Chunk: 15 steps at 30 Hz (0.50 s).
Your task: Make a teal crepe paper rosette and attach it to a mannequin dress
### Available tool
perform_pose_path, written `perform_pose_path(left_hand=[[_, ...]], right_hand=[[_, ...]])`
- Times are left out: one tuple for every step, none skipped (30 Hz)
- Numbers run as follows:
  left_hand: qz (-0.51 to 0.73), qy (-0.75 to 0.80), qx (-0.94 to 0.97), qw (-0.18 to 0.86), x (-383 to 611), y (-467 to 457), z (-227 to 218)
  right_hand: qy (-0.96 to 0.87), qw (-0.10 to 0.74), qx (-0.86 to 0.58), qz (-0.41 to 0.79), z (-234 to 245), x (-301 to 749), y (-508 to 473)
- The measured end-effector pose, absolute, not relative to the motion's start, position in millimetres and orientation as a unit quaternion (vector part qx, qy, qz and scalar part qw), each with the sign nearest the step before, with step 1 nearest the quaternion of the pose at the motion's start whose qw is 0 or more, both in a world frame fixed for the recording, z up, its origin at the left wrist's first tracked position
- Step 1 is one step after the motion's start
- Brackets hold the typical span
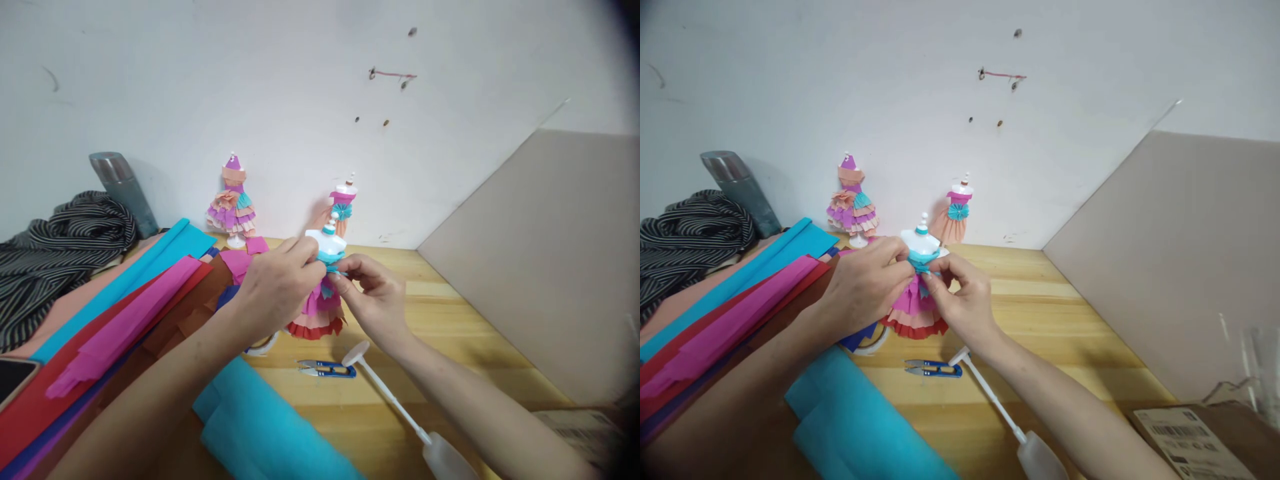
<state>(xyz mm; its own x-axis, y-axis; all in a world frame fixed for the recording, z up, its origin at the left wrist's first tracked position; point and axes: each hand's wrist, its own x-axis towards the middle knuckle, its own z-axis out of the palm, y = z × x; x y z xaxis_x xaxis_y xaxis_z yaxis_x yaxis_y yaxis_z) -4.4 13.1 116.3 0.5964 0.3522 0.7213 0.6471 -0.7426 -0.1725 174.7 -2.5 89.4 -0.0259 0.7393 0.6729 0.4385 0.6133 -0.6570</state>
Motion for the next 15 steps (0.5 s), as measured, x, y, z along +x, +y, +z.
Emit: perform_pose_path(left_hand=[[-0.342, -0.289, -0.868, 0.215, -4.2, 13.1, 115.7], [-0.336, -0.292, -0.87, 0.212, -4.0, 12.8, 115.1], [-0.329, -0.297, -0.873, 0.205, -4.0, 12.3, 114.6], [-0.322, -0.305, -0.875, 0.193, -3.9, 11.7, 114.3], [-0.32, -0.316, -0.875, 0.179, -3.8, 11.0, 114.1], [-0.321, -0.33, -0.873, 0.163, -3.7, 10.3, 114.1], [-0.328, -0.343, -0.868, 0.146, -3.5, 9.7, 114.1], [-0.339, -0.357, -0.861, 0.129, -3.3, 9.1, 114.3], [-0.349, -0.369, -0.854, 0.11, -2.9, 8.6, 114.5], [-0.359, -0.38, -0.848, 0.092, -2.4, 8.3, 114.7], [-0.367, -0.388, -0.842, 0.072, -1.9, 8.1, 114.8], [-0.373, -0.395, -0.838, 0.053, -1.4, 8.0, 114.8], [-0.379, -0.4, -0.834, 0.035, -0.9, 8.0, 114.7], [-0.385, -0.403, -0.83, 0.02, -0.4, 8.1, 114.6], [-0.391, -0.404, -0.827, 0.008, 0.0, 8.4, 114.4]], right_hand=[[-0.704, 0.558, -0.418, 0.133, 89.4, 175.0, -2.6], [-0.705, 0.559, -0.416, 0.13, 89.2, 175.3, -2.6], [-0.707, 0.559, -0.415, 0.127, 89.0, 175.6, -2.5], [-0.708, 0.559, -0.412, 0.123, 88.7, 175.8, -2.3], [-0.712, 0.558, -0.409, 0.119, 88.3, 175.9, -2.0], [-0.717, 0.556, -0.405, 0.114, 87.8, 176.1, -1.6], [-0.722, 0.553, -0.401, 0.11, 87.3, 176.2, -1.3], [-0.727, 0.551, -0.396, 0.103, 86.9, 176.4, -1.1], [-0.73, 0.553, -0.392, 0.093, 86.5, 176.6, -1.2], [-0.729, 0.56, -0.387, 0.075, 86.2, 176.8, -1.5], [-0.724, 0.574, -0.379, 0.047, 86.2, 176.9, -2.3], [-0.72, 0.59, -0.367, 0.01, 86.4, 176.9, -3.4], [-0.718, 0.601, -0.35, -0.029, 86.7, 176.8, -4.9], [-0.725, 0.602, -0.329, -0.064, 87.2, 176.4, -6.6], [-0.739, 0.592, -0.307, -0.09, 87.6, 175.8, -8.2]])
